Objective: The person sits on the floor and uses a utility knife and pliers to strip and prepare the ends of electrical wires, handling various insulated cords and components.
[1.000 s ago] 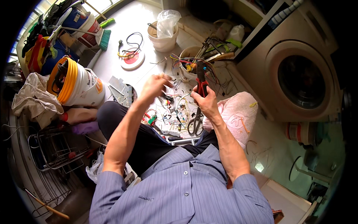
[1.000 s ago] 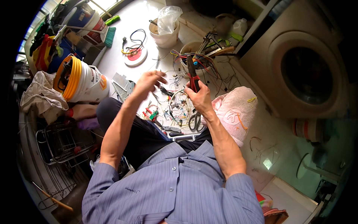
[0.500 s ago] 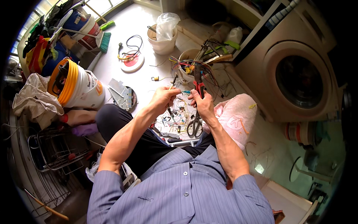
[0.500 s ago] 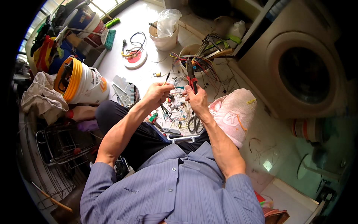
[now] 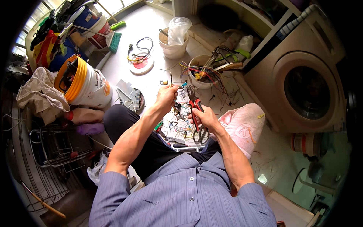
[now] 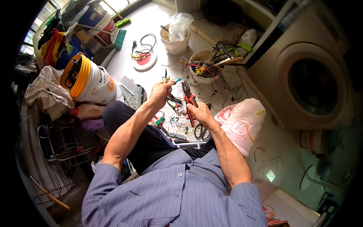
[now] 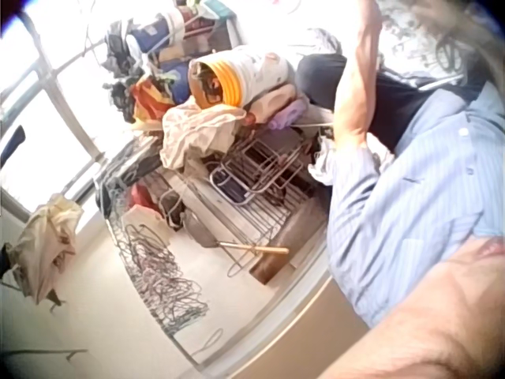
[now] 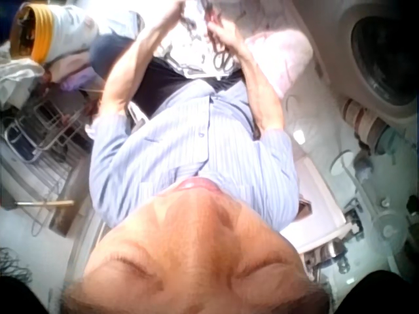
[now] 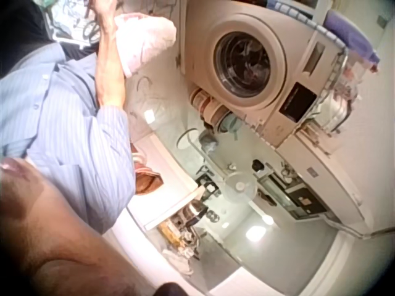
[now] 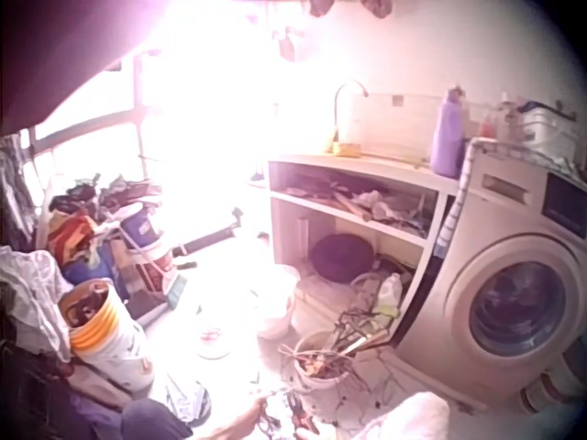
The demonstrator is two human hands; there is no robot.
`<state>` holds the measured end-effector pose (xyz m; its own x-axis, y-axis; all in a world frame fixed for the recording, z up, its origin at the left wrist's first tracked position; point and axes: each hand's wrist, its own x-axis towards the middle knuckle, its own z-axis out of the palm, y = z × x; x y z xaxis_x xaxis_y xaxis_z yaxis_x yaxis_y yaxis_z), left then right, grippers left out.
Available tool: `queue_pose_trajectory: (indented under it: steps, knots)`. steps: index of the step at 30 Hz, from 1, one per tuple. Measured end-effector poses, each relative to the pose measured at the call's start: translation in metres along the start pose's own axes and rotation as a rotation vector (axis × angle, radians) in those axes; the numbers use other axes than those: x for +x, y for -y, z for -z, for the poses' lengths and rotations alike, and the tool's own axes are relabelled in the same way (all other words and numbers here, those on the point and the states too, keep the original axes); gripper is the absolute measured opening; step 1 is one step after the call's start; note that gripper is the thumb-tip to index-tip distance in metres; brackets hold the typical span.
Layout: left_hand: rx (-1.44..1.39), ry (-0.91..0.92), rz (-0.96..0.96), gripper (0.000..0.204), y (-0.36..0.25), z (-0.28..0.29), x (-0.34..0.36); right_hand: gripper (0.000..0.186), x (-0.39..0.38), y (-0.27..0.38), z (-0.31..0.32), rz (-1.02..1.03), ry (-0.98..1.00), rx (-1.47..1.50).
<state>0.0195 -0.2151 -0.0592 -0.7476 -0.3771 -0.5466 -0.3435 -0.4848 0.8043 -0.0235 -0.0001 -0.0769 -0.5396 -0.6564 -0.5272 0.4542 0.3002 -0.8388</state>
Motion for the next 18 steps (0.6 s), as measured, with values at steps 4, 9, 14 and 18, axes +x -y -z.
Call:
queue_pose_trajectory:
  steps: [4, 9, 14, 18]
  knots:
    - [-0.008, -0.018, 0.009, 0.012, -0.004, -0.005, -0.001, 0.026, 0.011, -0.019, 0.004, 0.164, -0.008, -0.239]
    - [0.076, 0.007, 0.006, 0.011, 0.005, -0.005, 0.000, 0.034, -0.001, 0.001, -0.007, 0.278, -0.212, -0.610]
    - [0.142, 0.096, 0.000, 0.015, 0.014, -0.012, -0.004, 0.037, 0.000, -0.002, -0.006, 0.291, -0.278, -0.639]
    - [0.184, 0.129, 0.009, 0.020, 0.020, -0.015, -0.004, 0.038, -0.006, 0.001, -0.010, 0.277, -0.297, -0.658]
